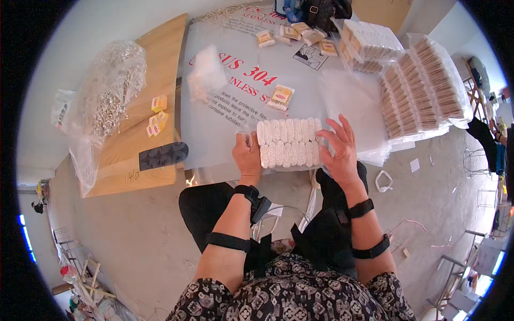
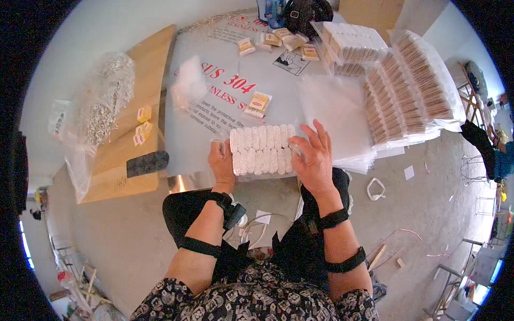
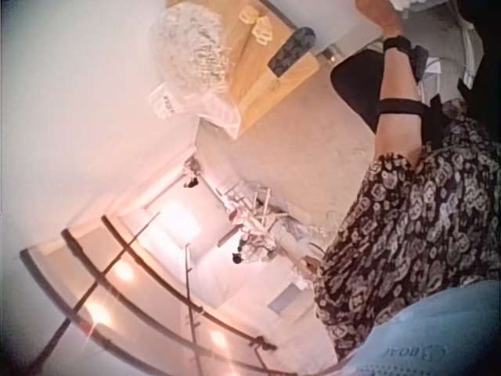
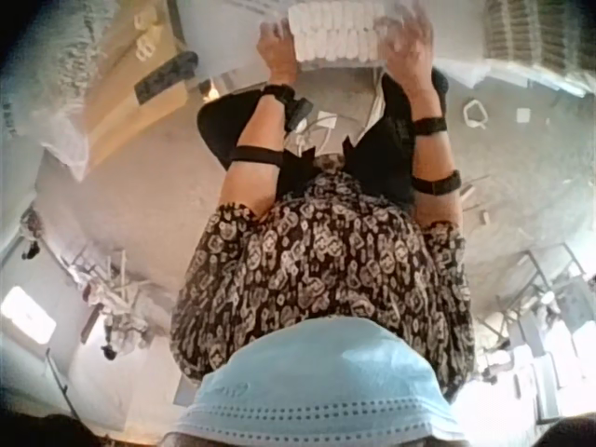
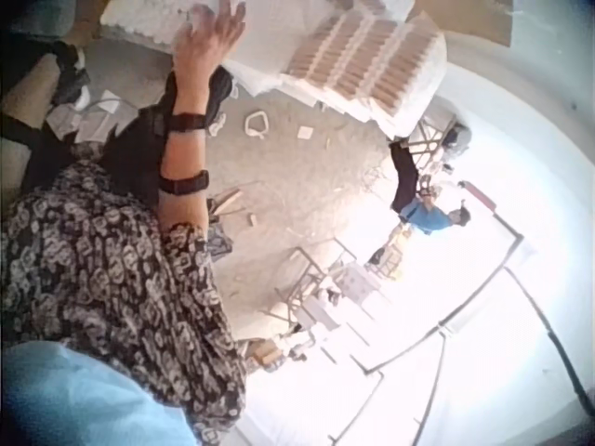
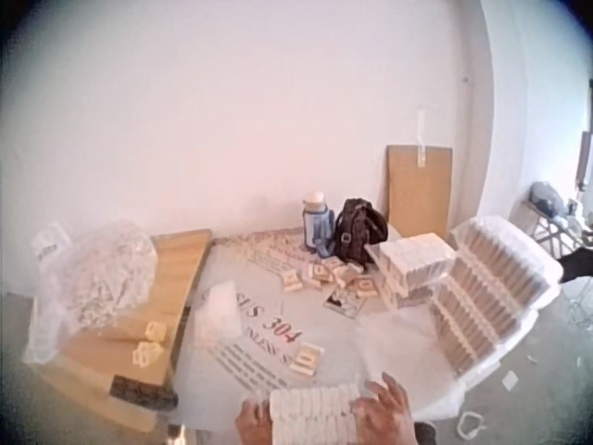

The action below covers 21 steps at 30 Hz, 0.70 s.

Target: The recorder is placing several small packets of cotton swabs into a larger plastic bag for sorting or shipping.

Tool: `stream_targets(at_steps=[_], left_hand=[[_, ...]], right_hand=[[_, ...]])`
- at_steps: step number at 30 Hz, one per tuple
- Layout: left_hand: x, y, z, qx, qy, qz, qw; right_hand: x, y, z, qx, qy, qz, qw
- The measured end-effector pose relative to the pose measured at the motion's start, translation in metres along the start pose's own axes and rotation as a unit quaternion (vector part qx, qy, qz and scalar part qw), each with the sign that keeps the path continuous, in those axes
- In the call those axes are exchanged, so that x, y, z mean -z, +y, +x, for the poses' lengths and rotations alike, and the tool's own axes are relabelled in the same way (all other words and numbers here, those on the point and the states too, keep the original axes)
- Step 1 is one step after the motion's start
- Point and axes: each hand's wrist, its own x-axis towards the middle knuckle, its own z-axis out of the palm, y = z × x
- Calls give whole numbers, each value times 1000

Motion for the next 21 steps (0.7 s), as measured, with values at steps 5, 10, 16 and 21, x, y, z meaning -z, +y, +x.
stream_targets(at_steps=[5,10,16,21], left_hand=[[2,-1,0,4,-7,-6,1000],[1,-4,0,-13,4,5,1000],[1,1,0,-25,0,13,1000],[3,-4,-1,-7,-4,21,1000]], right_hand=[[-6,6,-2,-28,-5,23,999],[-2,-5,4,-14,5,73,997],[-6,-2,3,-35,-29,43,998],[-5,-9,9,-27,-32,87,995]])
